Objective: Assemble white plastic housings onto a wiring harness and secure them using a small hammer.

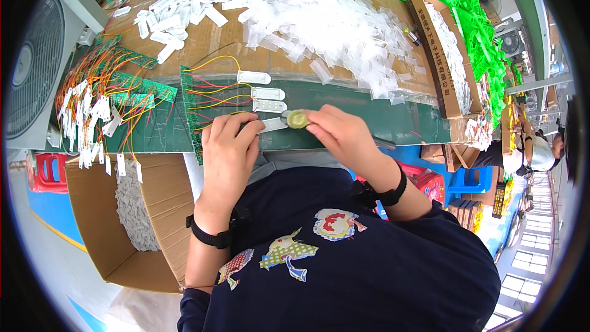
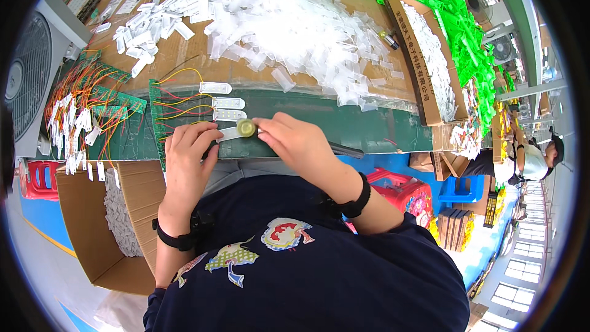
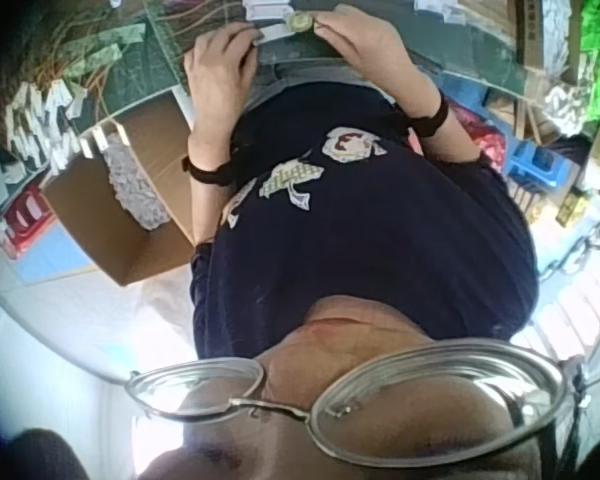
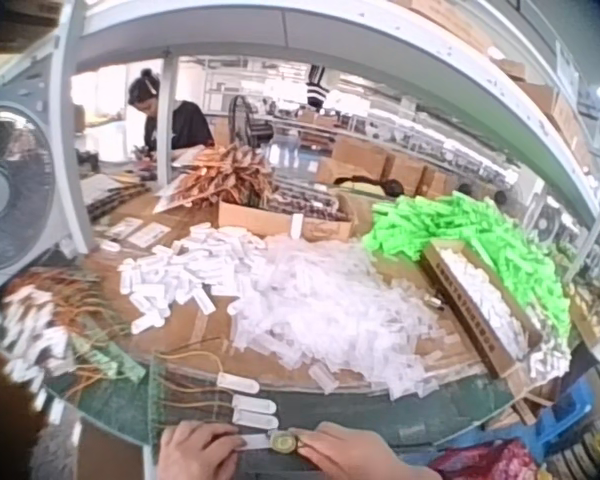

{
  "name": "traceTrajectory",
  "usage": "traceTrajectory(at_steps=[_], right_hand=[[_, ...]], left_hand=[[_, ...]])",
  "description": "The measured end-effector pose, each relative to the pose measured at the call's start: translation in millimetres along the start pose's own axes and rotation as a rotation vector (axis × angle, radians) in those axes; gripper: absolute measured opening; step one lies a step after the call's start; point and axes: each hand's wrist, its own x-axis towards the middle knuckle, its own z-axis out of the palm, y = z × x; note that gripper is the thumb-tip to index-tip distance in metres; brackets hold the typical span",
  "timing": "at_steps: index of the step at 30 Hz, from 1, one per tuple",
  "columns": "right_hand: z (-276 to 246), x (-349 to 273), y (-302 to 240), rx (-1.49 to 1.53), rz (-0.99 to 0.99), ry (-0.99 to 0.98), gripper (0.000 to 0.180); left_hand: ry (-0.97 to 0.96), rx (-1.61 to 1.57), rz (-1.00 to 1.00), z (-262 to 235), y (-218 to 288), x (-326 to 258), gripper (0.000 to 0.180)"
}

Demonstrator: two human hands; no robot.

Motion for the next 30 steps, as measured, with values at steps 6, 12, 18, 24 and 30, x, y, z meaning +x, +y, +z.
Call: traceTrajectory(at_steps=[6,12,18,24,30], right_hand=[[1.4,3.2,-8.8,-0.181,0.038,-0.029,0.026],[7.0,-3.2,-20.9,-0.142,0.028,0.078,0.029],[16.6,-1.5,-24.8,-0.068,0.089,0.034,0.027],[44.4,5.2,-17.4,-0.055,-0.023,0.058,0.031],[15.0,12.5,-39.6,0.076,-0.095,0.238,0.033]], left_hand=[[0.004,-0.008,0.0,0.3,-0.9,-0.5,0.027],[-0.008,-0.015,-0.004,0.0,-0.6,0.2,0.025],[0.019,-0.076,-0.067,-0.1,-1.8,-1.5,0.038],[0.036,-0.123,-0.049,4.0,-3.2,-0.4,0.049],[0.068,-0.145,-0.065,1.9,-3.8,-4.6,0.054]])
